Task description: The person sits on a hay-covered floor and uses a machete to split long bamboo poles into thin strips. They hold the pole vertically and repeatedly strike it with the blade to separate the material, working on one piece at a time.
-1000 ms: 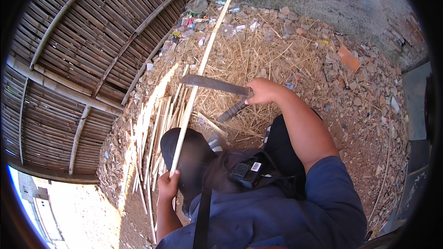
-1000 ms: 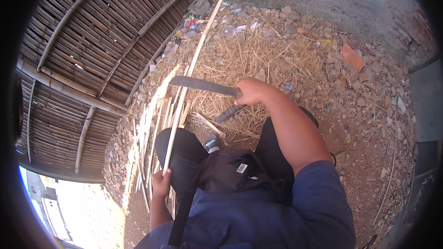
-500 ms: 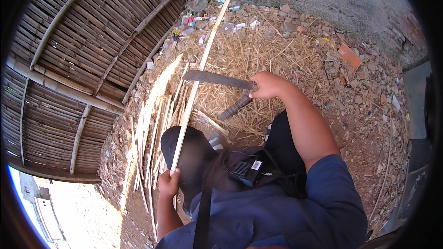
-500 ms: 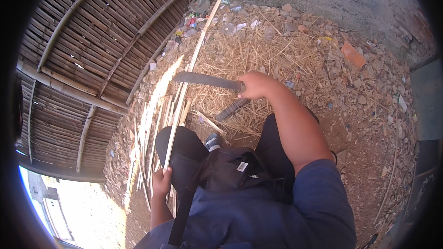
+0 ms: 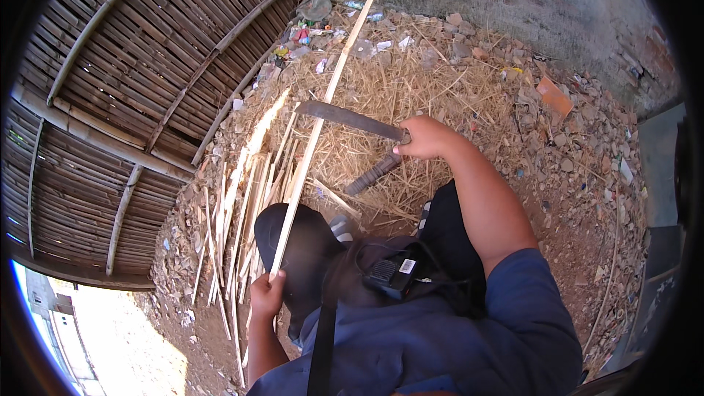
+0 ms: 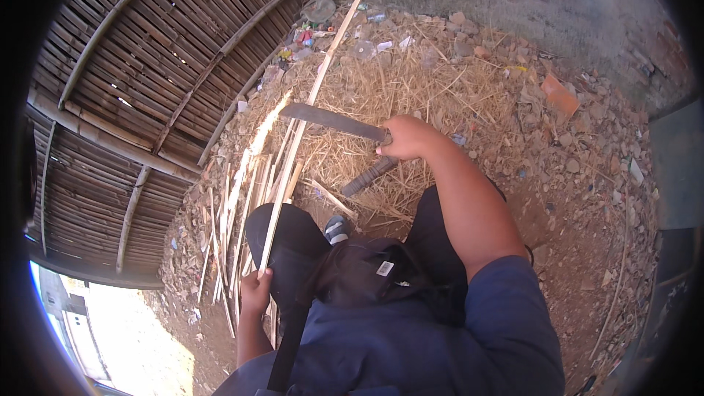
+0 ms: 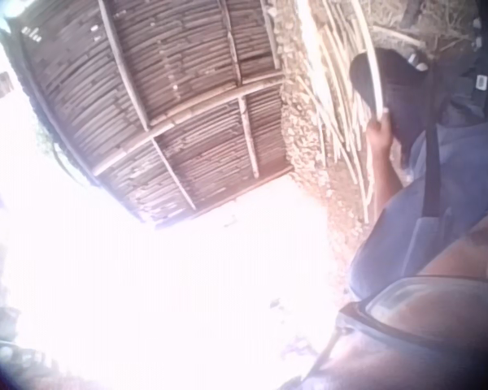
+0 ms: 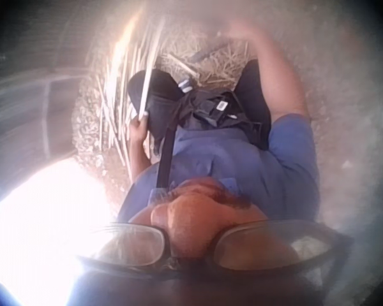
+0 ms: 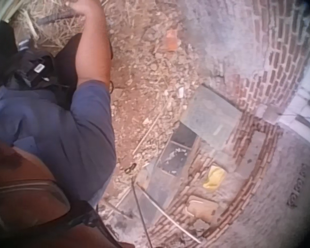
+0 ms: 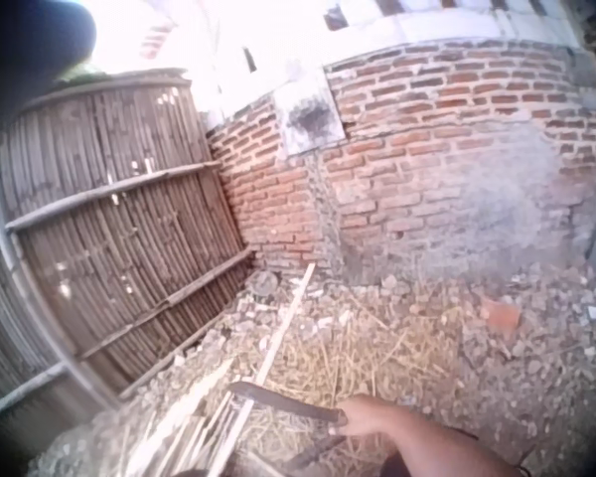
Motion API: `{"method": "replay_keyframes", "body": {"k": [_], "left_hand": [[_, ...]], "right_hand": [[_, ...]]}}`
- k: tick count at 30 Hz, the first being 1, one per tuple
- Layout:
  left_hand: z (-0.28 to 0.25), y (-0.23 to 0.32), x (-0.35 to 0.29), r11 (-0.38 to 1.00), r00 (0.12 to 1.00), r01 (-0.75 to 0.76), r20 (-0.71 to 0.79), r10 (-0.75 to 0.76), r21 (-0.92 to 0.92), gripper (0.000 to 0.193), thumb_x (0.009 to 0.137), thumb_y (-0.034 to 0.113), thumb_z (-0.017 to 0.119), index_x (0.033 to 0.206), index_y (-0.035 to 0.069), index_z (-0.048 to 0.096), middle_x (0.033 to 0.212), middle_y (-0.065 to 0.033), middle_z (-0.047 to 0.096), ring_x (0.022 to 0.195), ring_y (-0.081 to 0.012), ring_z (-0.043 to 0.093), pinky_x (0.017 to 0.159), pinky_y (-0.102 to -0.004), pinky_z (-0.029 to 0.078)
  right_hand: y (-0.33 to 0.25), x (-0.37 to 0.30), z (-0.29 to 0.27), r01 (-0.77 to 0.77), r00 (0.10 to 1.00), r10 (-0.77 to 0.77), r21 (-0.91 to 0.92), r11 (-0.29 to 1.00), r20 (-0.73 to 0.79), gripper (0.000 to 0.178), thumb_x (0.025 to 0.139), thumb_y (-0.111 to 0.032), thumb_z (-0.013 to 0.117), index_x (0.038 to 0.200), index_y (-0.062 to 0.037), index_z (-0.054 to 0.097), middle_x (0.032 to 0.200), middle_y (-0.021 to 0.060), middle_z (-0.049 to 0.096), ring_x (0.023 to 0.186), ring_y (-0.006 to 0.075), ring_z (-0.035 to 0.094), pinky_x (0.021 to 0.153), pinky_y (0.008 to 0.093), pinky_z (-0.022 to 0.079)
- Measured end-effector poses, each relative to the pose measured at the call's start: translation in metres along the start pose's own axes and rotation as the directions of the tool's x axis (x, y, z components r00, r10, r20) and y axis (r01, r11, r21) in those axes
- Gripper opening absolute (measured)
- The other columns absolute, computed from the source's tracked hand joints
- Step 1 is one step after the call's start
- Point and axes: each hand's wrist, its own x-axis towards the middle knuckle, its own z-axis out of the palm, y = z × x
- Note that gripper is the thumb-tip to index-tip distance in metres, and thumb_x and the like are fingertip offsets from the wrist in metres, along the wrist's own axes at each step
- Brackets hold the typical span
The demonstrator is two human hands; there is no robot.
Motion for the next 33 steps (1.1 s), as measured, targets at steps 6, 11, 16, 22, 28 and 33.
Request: {"method": "replay_keyframes", "body": {"k": [6,11,16,22,28,33], "left_hand": [[0.001,0.000,0.000,0.999,1.000,0.030,0.005,-0.030,-0.041,0.041,0.093,0.036,0.072,0.077,-0.001,0.067,0.062,0.0025,0.056,0.059,-0.0059,0.046,0.052,-0.0286,0.037],[0.002,-0.008,-0.001,0.998,0.999,0.037,-0.024,-0.039,-0.054,0.042,0.093,0.038,0.072,0.076,-0.001,0.068,0.061,0.0030,0.055,0.059,-0.0058,0.046,0.052,-0.0287,0.037],[-0.002,-0.001,-0.002,1.000,1.000,-0.002,-0.022,0.003,0.013,0.045,0.092,0.039,0.072,0.076,-0.002,0.067,0.061,0.0014,0.056,0.060,-0.0071,0.048,0.053,-0.0299,0.039],[-0.001,-0.003,0.001,1.000,0.999,-0.027,0.033,0.027,-0.011,0.045,0.093,0.039,0.072,0.079,-0.004,0.069,0.062,-0.0009,0.059,0.060,-0.0078,0.051,0.054,-0.0308,0.041],[-0.001,-0.007,-0.001,1.000,1.000,-0.016,-0.005,0.015,-0.021,0.044,0.093,0.038,0.071,0.081,-0.004,0.069,0.063,-0.0013,0.060,0.060,-0.0080,0.051,0.054,-0.0303,0.042],[-0.001,-0.006,0.001,0.999,0.999,-0.032,-0.003,0.032,-0.014,0.047,0.092,0.041,0.071,0.078,-0.004,0.069,0.061,-0.0016,0.058,0.060,-0.0089,0.052,0.054,-0.0313,0.042]], "right_hand": [[-0.016,-0.008,0.010,0.050,0.998,-0.049,-0.017,0.999,0.051,0.040,0.080,-0.034,0.079,0.106,-0.0041,0.071,0.091,0.0174,0.071,0.091,0.0352,0.069,0.079,0.0447,0.053],[-0.032,-0.012,0.001,0.083,0.984,-0.078,-0.024,0.996,0.162,0.045,0.078,-0.036,0.081,0.107,-0.0039,0.072,0.096,0.0185,0.071,0.093,0.0351,0.069,0.081,0.0447,0.053],[0.007,0.003,-0.005,-0.019,0.999,0.023,0.072,0.997,-0.045,0.047,0.078,-0.039,0.081,0.106,-0.0027,0.072,0.098,0.0199,0.071,0.093,0.0334,0.070,0.082,0.0432,0.053],[-0.002,-0.005,0.008,0.027,0.999,-0.028,0.022,0.999,0.041,0.040,0.080,-0.034,0.080,0.104,-0.0028,0.072,0.096,0.0181,0.071,0.092,0.0315,0.070,0.080,0.0432,0.053],[-0.035,-0.007,0.011,0.156,0.977,-0.151,-0.027,0.987,0.148,0.040,0.077,-0.036,0.082,0.101,-0.0062,0.073,0.086,0.0169,0.071,0.085,0.0339,0.070,0.075,0.0447,0.053],[-0.004,0.001,-0.001,0.016,0.997,-0.012,0.062,0.998,-0.070,0.043,0.078,-0.038,0.082,0.103,-0.0046,0.074,0.090,0.0181,0.072,0.087,0.0319,0.071,0.079,0.0418,0.054]]}}
